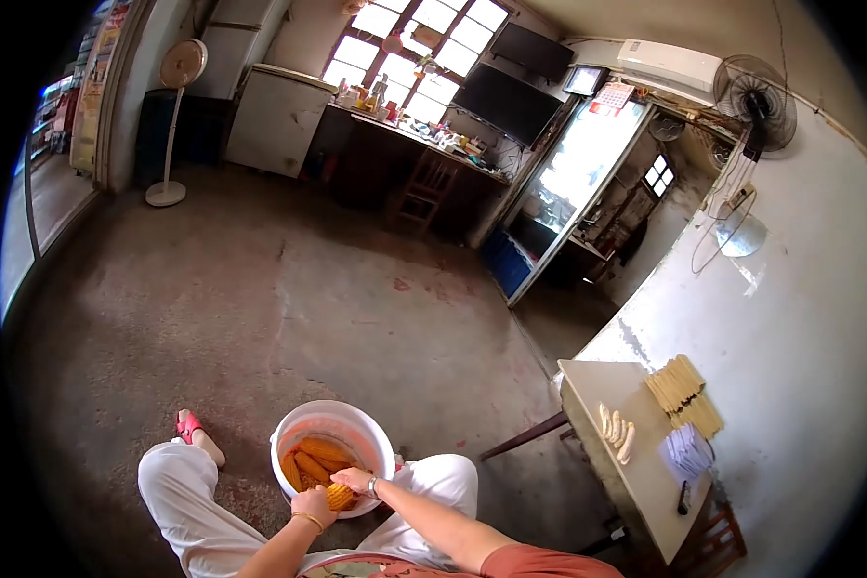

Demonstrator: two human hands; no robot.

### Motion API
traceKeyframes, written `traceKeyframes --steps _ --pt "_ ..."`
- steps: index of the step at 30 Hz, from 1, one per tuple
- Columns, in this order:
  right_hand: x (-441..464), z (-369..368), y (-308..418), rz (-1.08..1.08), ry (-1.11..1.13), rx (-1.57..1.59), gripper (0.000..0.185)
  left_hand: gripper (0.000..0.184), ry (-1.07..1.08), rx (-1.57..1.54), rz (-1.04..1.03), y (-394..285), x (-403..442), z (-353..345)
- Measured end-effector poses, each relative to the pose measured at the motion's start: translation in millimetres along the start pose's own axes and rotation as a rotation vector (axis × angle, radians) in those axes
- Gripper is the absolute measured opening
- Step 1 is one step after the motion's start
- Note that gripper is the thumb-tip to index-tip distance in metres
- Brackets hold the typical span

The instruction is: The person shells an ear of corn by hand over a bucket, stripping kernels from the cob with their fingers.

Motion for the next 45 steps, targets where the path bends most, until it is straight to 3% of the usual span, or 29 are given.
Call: traceKeyframes --steps 5,11,14,15,18,22,25,28,31,34,40,45 --pt "22 20 -6 0.037 -0.094 -0.300 0.048 0.055 0.018 0.016 0.018 -4 -2 2" --pt "-9 5 30 0.026 -0.142 -0.239 0.054 0.054 -0.023 0.054 0.026 -6 -9 12" --pt "35 39 -17 0.106 -0.252 -0.186 0.056 0.054 -0.045 0.051 0.046 1 -4 16" --pt "24 32 -10 0.170 -0.278 -0.040 0.056 0.054 -0.054 0.046 0.055 4 -2 17" --pt "-8 7 28 0.214 -0.154 -0.029 0.055 0.052 -0.057 0.012 0.092 11 3 20" --pt "15 13 5 0.216 -0.157 -0.192 0.051 0.052 -0.030 0.036 0.068 7 2 19" --pt "7 10 4 0.089 -0.127 -0.149 0.051 0.054 -0.009 0.044 0.071 7 7 14" --pt "17 16 3 0.284 -0.185 -0.208 0.055 0.056 -0.005 0.074 0.075 6 8 12" --pt "14 18 5 0.193 -0.231 -0.361 0.057 0.055 0.007 0.096 0.078 2 6 12" --pt "11 17 5 0.190 -0.283 -0.269 0.058 0.053 0.030 0.092 0.104 -1 4 15" --pt "11 13 1 0.148 -0.146 -0.299 0.057 0.052 0.034 0.124 0.090 0 5 13" --pt "29 28 -26 0.157 -0.242 -0.214 0.058 0.051 0.015 0.148 0.068 -5 9 7"
Point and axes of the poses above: each hand's wrist, its own x-axis towards the middle knuckle, its own z-axis out of the back of the hand, y = z × x, the point moved 8 cm from there along x, towards the middle knuckle, and after that the axes turned 14 degrees about y, right-handed, at the moved point
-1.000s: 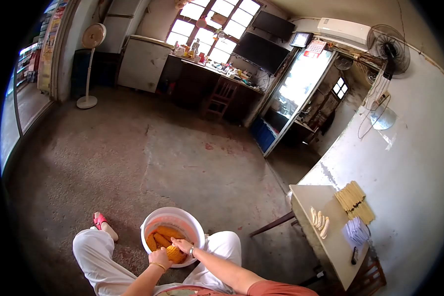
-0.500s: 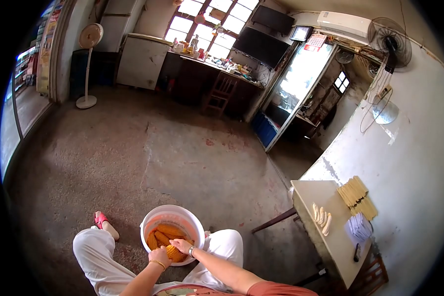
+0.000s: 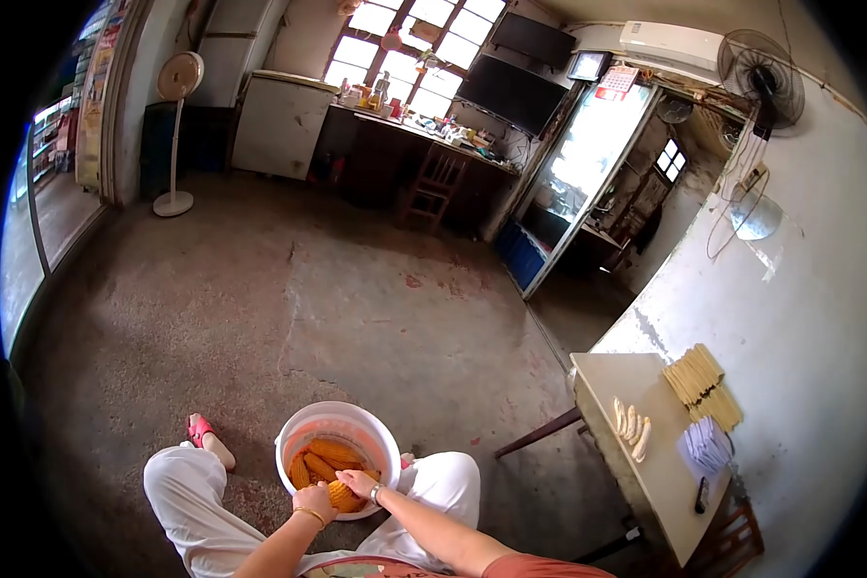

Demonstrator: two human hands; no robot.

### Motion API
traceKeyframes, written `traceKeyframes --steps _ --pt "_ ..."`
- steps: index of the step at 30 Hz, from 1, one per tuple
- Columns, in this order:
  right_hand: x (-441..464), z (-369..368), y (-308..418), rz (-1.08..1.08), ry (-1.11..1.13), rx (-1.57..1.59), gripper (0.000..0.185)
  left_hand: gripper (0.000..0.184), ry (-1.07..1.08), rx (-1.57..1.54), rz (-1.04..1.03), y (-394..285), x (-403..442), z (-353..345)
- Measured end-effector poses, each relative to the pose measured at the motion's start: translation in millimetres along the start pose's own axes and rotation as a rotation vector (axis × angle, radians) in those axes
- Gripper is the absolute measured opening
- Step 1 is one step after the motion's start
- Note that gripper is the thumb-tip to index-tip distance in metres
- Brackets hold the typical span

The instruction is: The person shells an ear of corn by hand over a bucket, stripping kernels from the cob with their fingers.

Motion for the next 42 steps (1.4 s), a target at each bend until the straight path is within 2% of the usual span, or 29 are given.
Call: traceKeyframes --steps 7,10,13,17,20,23,29,33,36,39,40,42 --pt "-7 8 4 -0.096 -0.073 -0.016 0.058 0.053 -0.004 -0.015 0.028 -2 -4 2" --pt "-8 -7 12 -0.008 0.119 0.265 0.053 0.055 -0.006 -0.084 0.055 6 -5 7" --pt "-19 -13 30 0.110 0.167 0.383 0.047 0.056 -0.021 -0.129 0.059 11 -4 7" --pt "-12 -13 20 0.122 0.135 0.305 0.044 0.056 -0.019 -0.122 0.038 11 -2 6" --pt "-14 -14 17 0.034 0.121 0.350 0.047 0.057 -0.022 -0.107 0.027 8 -6 10" --pt "-15 -13 21 0.065 0.088 0.341 0.051 0.057 -0.020 -0.109 0.038 7 -8 9" --pt "-14 -4 27 0.124 -0.093 0.108 0.053 0.059 0.003 -0.100 0.065 5 -9 6" --pt "-17 -2 34 0.142 -0.089 0.125 0.054 0.058 -0.006 -0.081 0.070 1 -12 6" --pt "-30 -9 48 0.073 -0.051 0.348 0.054 0.056 -0.066 -0.059 0.044 0 -14 5" --pt "-6 -7 18 -0.012 -0.038 0.342 0.052 0.060 -0.073 -0.083 0.060 6 -12 3" --pt "-31 -13 43 -0.063 0.056 0.487 0.048 0.062 -0.054 -0.154 0.081 11 -10 5" --pt "-21 -12 44 0.130 0.044 0.485 0.045 0.063 -0.014 -0.227 0.092 15 -10 8"
Point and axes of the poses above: each hand's wrist, its own x-axis towards the middle knuckle, its own z-axis out of the back of the hand, y = z × x, the point moved 8 cm from there along x, towards the middle knuckle, and after that the axes turned 14 degrees about y, right-handed, at the moved point
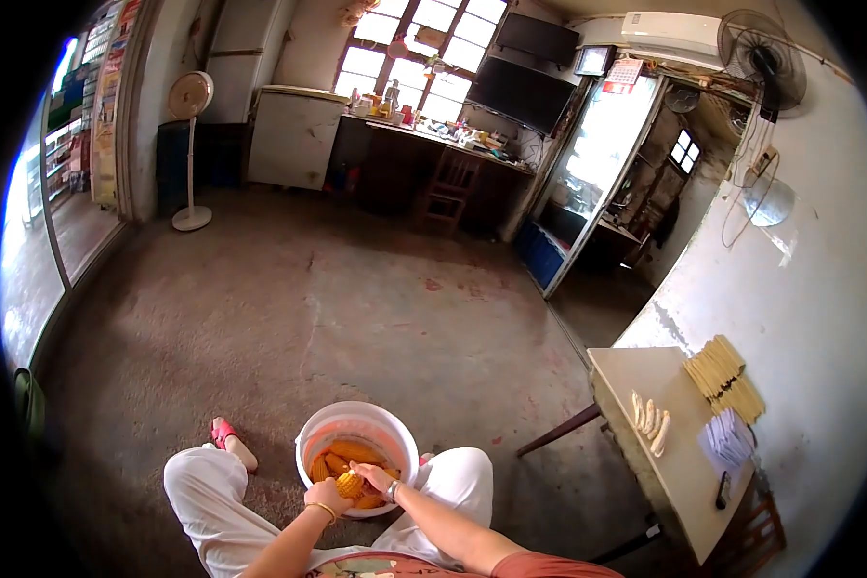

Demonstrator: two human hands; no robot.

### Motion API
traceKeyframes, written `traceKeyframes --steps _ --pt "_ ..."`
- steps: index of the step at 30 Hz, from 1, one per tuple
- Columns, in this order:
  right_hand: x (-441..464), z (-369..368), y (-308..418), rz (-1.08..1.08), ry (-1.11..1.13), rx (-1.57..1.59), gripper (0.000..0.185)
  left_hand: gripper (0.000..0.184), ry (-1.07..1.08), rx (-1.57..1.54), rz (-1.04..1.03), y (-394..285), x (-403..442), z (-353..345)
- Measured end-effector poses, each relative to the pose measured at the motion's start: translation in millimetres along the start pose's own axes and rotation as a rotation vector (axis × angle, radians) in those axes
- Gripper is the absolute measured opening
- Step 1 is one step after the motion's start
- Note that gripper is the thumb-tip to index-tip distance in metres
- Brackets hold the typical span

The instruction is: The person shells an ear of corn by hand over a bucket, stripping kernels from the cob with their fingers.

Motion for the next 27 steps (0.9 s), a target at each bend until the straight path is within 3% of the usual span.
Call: traceKeyframes --steps 1,2,6,10,13,15,19,20,21,22,24,25,27 --pt "3 0 2 0.095 0.017 -0.003 0.043 0.064 0.020 -0.035 0.007 3 0 1" --pt "6 1 -13 -0.023 0.078 0.067 0.040 0.061 -0.019 -0.039 -0.025 11 17 -8" --pt "-13 -11 6 -0.027 0.056 0.053 0.039 0.065 0.017 -0.036 -0.081 13 24 -17" --pt "-13 -2 11 0.124 -0.080 -0.286 0.050 0.066 0.018 -0.047 -0.091 11 22 -19" --pt "0 11 -9 0.033 -0.117 -0.407 0.053 0.067 0.006 -0.077 -0.062 7 15 -19" --pt "-1 17 -6 0.134 -0.206 -0.528 0.056 0.066 0.032 -0.073 -0.027 4 13 -20" --pt "8 25 -20 0.123 -0.180 -0.614 0.041 0.064 -0.024 -0.087 -0.043 4 14 -24" --pt "12 28 -26 0.255 -0.170 -0.709 0.036 0.063 -0.045 -0.085 -0.034 2 9 -22" --pt "12 29 -23 0.141 -0.155 -0.711 0.034 0.062 -0.041 -0.086 -0.035 -3 -1 -16" --pt "4 26 -15 0.192 -0.173 -0.635 0.034 0.062 -0.048 -0.082 -0.025 -4 0 -18" --pt "-4 20 -9 0.156 -0.126 -0.608 0.042 0.059 -0.053 -0.076 -0.072 -3 2 -25" --pt "-10 18 -2 0.013 -0.159 -0.539 0.050 0.057 -0.045 -0.081 -0.086 -4 0 -21" --pt "-5 20 -10 0.028 -0.149 -0.508 0.060 0.057 -0.054 -0.093 -0.065 0 -1 -21"
Point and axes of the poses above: each hand's wrist, its own x-axis towards the middle knuckle, its own z-axis out of the back of the hand, y = z × x, the point moved 8 cm from there along x, towards the middle knuckle, and after that the axes turned 14 degrees about y, right-handed, at the moved point
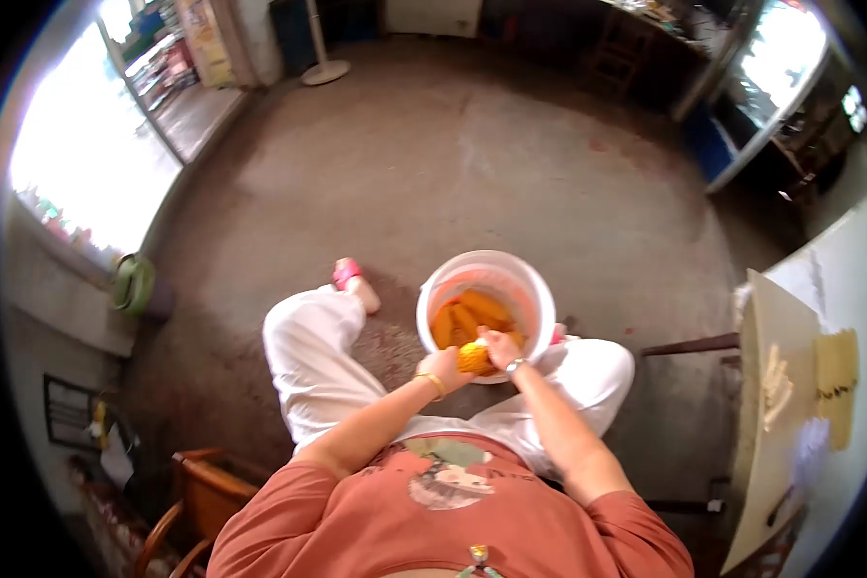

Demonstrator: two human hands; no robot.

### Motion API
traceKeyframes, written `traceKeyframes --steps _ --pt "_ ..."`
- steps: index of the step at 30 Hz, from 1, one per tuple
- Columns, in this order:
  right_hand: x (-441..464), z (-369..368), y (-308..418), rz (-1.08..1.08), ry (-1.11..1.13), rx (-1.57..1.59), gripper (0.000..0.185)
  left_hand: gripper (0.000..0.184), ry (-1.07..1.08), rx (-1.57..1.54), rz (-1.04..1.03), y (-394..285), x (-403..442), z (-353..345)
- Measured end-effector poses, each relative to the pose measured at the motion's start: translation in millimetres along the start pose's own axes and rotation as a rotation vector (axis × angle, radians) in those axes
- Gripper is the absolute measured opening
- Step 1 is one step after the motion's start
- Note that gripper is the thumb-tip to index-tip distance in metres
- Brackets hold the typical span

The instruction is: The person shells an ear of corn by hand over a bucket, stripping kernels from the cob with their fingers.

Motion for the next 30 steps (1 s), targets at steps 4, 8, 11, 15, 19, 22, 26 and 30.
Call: traceKeyframes --steps 4,8,11,15,19,22,26,30 --pt "0 -6 14 0.077 0.105 0.365 0.044 0.057 0.033 -0.079 0.030 8 6 1" --pt "-1 6 26 0.084 0.080 0.225 0.036 0.055 0.036 -0.129 0.001 4 12 6" --pt "2 11 25 0.070 0.067 0.213 0.044 0.055 0.010 -0.165 0.003 -1 10 11" --pt "4 21 19 0.065 -0.091 0.110 0.045 0.053 0.035 -0.046 0.051 -6 19 7" --pt "-13 25 48 0.186 -0.041 0.294 0.049 0.056 -0.103 0.020 0.075 1 21 -2" --pt "-10 31 34 0.150 -0.137 0.241 0.040 0.054 -0.055 -0.191 -0.071 14 36 -10" --pt "1 29 33 0.151 0.002 0.214 0.034 0.042 -0.039 -0.407 -0.179 30 37 -22" --pt "1 24 41 0.197 0.123 0.369 0.035 0.032 0.164 -0.753 -0.117 18 22 -22"
Point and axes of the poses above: each hand's wrist, its own x-axis towards the middle knuckle, its own z-axis out of the back of the hand, y = z × x, the point moved 8 cm from there along x, towards the middle knuckle, and after that the axes turned 14 degrees about y, right-handed, at the moved point
